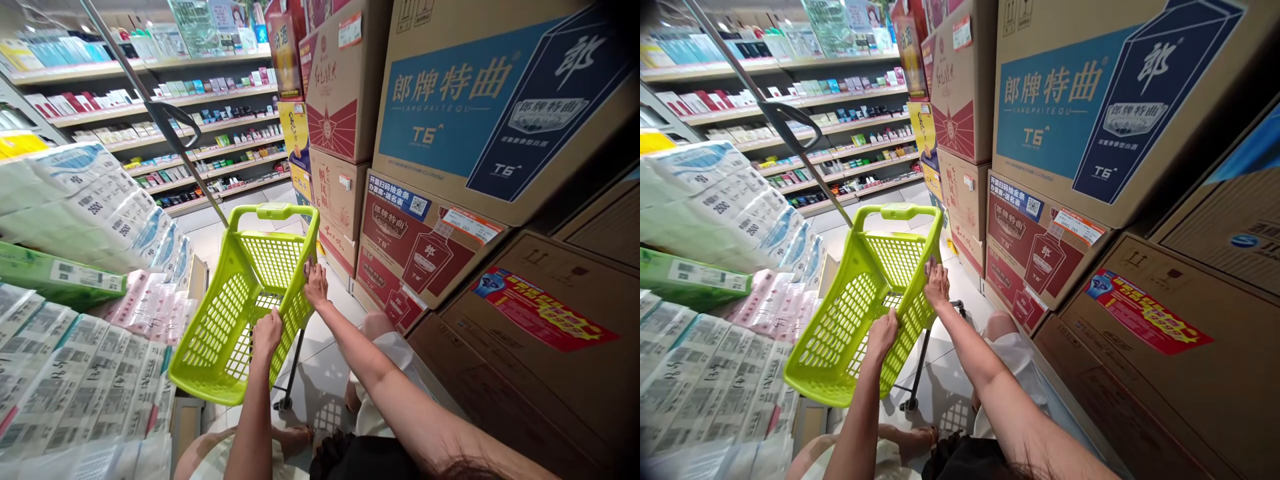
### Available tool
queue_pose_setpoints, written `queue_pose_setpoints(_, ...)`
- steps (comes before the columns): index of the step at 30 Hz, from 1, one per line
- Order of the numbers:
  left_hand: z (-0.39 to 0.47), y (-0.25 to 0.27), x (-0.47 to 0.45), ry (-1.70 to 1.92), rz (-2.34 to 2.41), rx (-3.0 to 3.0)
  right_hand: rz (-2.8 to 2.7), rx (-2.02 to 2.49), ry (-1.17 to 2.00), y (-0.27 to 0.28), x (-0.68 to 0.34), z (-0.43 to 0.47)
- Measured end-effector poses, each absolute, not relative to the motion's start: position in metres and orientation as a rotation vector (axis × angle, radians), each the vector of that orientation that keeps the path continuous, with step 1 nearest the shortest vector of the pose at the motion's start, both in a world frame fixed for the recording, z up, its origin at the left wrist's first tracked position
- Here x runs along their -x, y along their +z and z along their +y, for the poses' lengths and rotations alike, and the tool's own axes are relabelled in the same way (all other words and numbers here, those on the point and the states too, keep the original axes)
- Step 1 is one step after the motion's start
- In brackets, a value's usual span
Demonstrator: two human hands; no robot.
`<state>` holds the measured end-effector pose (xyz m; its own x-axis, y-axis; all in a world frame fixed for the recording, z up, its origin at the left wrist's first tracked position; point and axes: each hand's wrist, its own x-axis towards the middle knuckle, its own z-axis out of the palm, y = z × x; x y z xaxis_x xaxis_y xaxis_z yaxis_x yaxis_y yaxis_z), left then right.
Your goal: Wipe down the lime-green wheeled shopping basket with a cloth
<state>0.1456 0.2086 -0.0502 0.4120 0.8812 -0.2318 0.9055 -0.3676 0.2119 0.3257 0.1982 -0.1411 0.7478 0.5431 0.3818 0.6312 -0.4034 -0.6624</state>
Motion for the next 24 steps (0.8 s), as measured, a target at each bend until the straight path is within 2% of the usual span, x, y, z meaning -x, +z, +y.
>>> queue_pose_setpoints(4,0.205,-0.049,-0.148,-0.107,1.545,-2.353,-0.801,2.186,0.030,-0.179,-0.316,0.184)
queue_pose_setpoints(7,0.205,-0.050,-0.148,-0.110,1.539,-2.363,-0.682,2.200,0.111,-0.188,-0.307,0.185)
queue_pose_setpoints(10,0.206,-0.050,-0.146,-0.118,1.563,-2.372,-0.643,2.179,0.032,-0.177,-0.289,0.187)
queue_pose_setpoints(13,0.207,-0.049,-0.142,-0.145,1.586,-2.386,-0.868,2.072,-0.135,-0.167,-0.264,0.182)
queue_pose_setpoints(16,0.207,-0.048,-0.139,-0.163,1.558,-2.410,-1.004,2.023,-0.168,-0.169,-0.255,0.175)
queue_pose_setpoints(20,0.205,-0.051,-0.134,-0.135,1.581,-2.382,-0.719,2.133,0.026,-0.185,-0.274,0.180)
queue_pose_setpoints(24,0.203,-0.054,-0.131,-0.126,1.600,-2.347,-0.433,2.009,0.084,-0.198,-0.290,0.191)
